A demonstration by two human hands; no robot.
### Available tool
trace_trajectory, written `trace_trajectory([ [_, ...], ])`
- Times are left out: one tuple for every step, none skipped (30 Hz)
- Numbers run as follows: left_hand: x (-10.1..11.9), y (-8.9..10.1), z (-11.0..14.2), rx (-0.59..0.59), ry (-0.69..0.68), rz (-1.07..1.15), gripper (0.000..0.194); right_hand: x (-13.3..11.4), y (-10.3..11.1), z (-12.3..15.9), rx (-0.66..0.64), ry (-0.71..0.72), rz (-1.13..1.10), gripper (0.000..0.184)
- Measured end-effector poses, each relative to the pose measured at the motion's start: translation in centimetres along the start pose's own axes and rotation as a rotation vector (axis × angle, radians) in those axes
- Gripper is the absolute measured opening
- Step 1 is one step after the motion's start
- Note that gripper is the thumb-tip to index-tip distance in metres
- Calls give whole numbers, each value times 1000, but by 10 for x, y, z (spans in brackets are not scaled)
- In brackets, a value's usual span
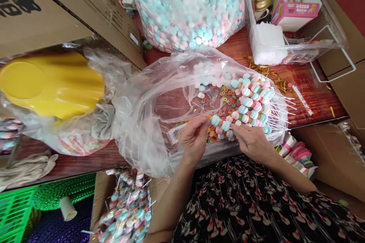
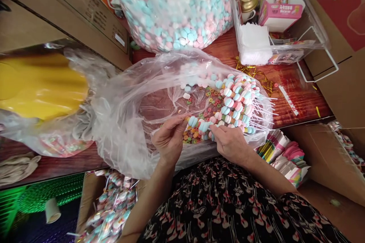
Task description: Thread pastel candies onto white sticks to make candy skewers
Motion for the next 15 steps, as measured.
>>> trace_trajectory([
  [0,-1,0,2,-5,12,8,-1,-2,0,7,-3,-65,30],
  [1,-2,1,0,-14,21,7,-2,-4,1,14,-8,-137,30],
  [2,-3,2,-2,-24,28,6,-3,-6,0,19,-15,-213,30],
  [3,-5,2,-1,-26,38,6,-4,-7,0,25,-25,-285,29],
  [4,-6,3,9,-18,58,8,-5,-8,-1,35,-36,-344,28],
  [5,-7,4,26,-2,93,13,-5,-9,-1,51,-46,-386,27],
  [6,-8,4,43,25,144,20,-6,-9,-2,66,-53,-412,26],
  [7,-9,5,57,60,208,28,-6,-10,-3,81,-58,-422,26],
  [8,-9,4,67,99,277,36,-5,-10,-3,94,-62,-418,26],
  [9,-10,4,73,140,342,42,-5,-10,-3,105,-63,-404,27],
  [9,-11,2,76,180,392,44,-4,-11,-3,112,-63,-384,27],
  [8,-11,1,78,222,423,44,-4,-11,-4,116,-61,-362,28],
  [7,-12,-1,84,262,443,41,-4,-12,-4,120,-56,-338,29],
  [5,-12,-3,90,299,460,39,-5,-13,-4,122,-47,-314,30],
  [2,-13,-4,95,336,477,38,-6,-14,-5,119,-35,-290,31],
])
Point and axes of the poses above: each hand's wrist, its own z-axis away from the middle knuckle, its own y-axis out of the back of the hand, x = y × z, the point moved 3 cm from there along -z, towards the middle knuckle, and after that the axes turned 7 degrees about z, right-handed, at the moved point
